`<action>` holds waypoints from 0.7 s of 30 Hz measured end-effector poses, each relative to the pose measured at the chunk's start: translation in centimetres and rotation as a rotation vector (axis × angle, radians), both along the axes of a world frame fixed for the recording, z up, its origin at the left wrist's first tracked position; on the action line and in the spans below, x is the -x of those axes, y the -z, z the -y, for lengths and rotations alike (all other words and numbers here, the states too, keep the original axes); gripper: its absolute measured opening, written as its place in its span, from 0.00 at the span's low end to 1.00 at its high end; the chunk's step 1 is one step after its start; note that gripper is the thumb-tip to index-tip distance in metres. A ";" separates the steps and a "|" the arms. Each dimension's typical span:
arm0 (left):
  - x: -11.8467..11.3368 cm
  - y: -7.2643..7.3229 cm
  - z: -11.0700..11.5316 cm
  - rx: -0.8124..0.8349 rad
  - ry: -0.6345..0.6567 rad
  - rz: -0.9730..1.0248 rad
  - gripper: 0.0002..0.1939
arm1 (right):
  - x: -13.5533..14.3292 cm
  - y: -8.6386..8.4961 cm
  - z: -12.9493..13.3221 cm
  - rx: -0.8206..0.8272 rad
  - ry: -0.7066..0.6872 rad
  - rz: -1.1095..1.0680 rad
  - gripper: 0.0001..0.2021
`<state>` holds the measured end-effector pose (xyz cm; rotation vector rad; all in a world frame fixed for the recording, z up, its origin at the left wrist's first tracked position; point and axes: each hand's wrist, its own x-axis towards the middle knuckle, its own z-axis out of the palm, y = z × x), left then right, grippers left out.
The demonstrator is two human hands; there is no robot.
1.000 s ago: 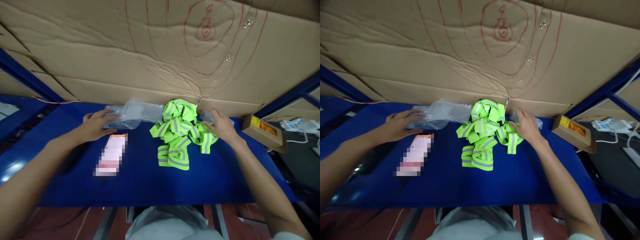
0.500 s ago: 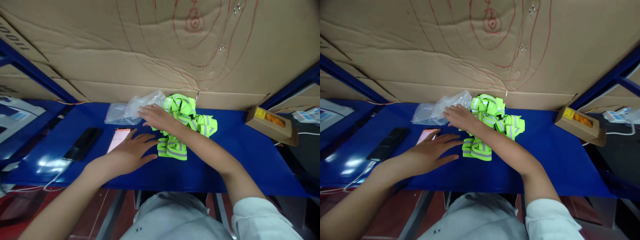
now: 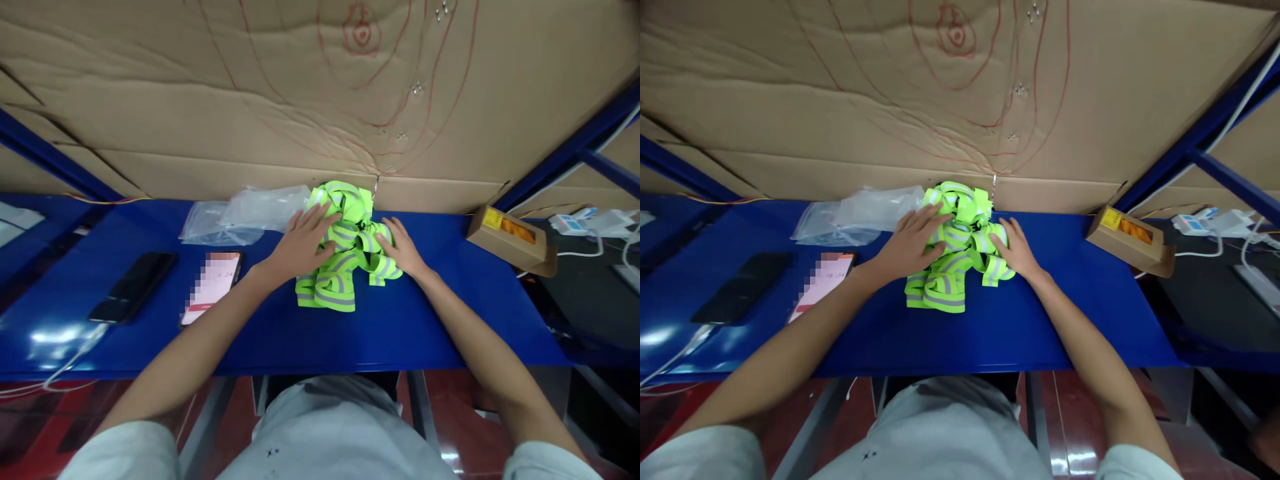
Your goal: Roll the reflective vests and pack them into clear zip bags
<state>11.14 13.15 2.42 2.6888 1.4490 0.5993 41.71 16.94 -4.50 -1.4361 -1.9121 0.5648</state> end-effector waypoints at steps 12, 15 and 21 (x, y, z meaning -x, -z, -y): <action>1.7 4.3 1.7 -0.060 -0.056 0.119 0.23 | 3.9 -0.7 -6.1 0.046 -0.116 -0.140 0.26; 1.6 4.3 1.7 -0.061 -0.037 0.138 0.22 | 4.7 -0.9 -8.2 0.082 -0.139 -0.098 0.24; 2.0 4.4 1.8 -0.063 -0.008 0.154 0.21 | 5.8 -1.3 -9.2 0.094 -0.140 -0.039 0.18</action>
